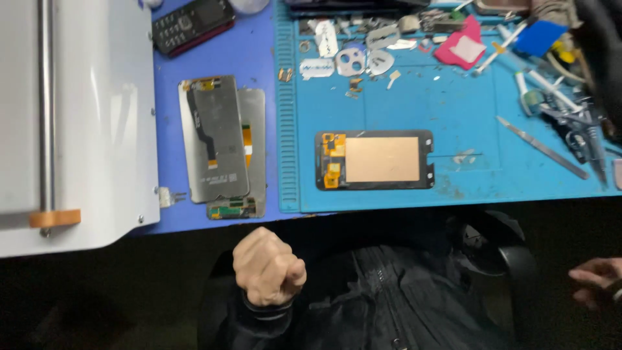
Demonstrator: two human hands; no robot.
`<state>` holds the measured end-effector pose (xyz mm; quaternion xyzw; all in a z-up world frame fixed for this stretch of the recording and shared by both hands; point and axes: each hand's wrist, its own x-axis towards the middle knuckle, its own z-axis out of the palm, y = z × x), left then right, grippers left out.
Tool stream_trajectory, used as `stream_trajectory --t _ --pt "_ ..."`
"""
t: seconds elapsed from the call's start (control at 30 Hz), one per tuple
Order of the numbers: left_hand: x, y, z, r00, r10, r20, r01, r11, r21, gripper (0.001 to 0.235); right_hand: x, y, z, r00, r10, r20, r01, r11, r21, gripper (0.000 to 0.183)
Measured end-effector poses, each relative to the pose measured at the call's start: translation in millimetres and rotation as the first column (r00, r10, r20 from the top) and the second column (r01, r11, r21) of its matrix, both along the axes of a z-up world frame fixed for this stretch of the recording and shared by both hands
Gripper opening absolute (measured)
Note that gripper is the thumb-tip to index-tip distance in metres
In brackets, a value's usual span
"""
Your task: The person cleans and prepares a smartphone screen for remanufacturing at a workbench.
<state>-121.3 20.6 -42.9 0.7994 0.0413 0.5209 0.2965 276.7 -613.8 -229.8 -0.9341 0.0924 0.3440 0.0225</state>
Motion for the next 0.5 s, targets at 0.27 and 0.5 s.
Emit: stream_trajectory --t 0.27,0.5 --pt "41 -42 -26 0.966 0.136 0.220 -0.098 0.980 -0.172 0.013 -2 335 287 0.345 0.363 0.866 -0.938 0.140 0.316 0.022" --pt "27 -30 -16 0.998 -0.029 0.060 0.026 0.999 0.045 0.037 74 457 313 0.134 0.492 0.860 -0.905 0.415 -0.097 0.027"
